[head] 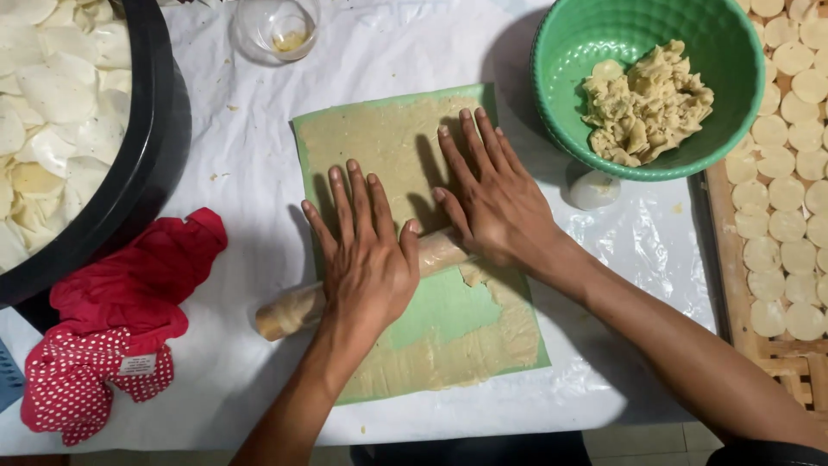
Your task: Roll out pieces of dough onto a stencil to create uniform round shapes for snacks.
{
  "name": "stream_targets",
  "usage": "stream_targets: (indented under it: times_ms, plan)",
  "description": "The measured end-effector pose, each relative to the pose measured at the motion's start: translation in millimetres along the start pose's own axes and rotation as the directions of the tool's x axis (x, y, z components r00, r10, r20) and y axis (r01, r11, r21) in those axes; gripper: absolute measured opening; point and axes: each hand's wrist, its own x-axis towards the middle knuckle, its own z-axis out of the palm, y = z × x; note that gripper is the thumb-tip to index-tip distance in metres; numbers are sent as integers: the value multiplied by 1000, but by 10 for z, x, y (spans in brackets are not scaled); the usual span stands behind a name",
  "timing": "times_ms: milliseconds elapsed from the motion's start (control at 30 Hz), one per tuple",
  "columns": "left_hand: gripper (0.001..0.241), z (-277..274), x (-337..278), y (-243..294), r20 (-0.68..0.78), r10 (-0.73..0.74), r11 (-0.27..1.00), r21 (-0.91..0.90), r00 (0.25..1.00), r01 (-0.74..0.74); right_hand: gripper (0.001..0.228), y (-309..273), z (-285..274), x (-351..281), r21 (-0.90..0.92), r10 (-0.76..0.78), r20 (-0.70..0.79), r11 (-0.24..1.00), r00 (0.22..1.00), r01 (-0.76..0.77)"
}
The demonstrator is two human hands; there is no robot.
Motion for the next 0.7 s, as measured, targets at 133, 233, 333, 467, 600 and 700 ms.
stream_targets:
  times_ms: [133, 233, 333, 467, 600, 700]
  plan:
    - [73, -21, -484, 278, 36, 31, 1000, 4, 999, -31, 71, -255, -138, -566, 4, -47, -35, 999, 998, 47]
    - [73, 2, -833, 492, 40, 18, 998, -57, 999, -16, 70, -347, -105, -983, 20, -38, -75, 999, 996, 40]
    - [72, 28, -735, 412, 34, 40, 997, -71, 999, -38, 69, -294, -85, -912, 5, -49, -82, 999, 995, 49]
    - [72, 31, -317, 174, 45, 39, 999, 1, 998, -39, 67, -191, -49, -459, -12, -42, -54, 999, 998, 41]
    - [77, 51, -548, 296, 71, 35, 999, -29, 997, -33, 73, -302, -116, -693, 16, -49, -32, 999, 998, 50]
    - [80, -70, -1007, 555, 54, 105, 993, -57, 993, -102, 66, -427, -127, -1262, -35, -52, -51, 998, 997, 50]
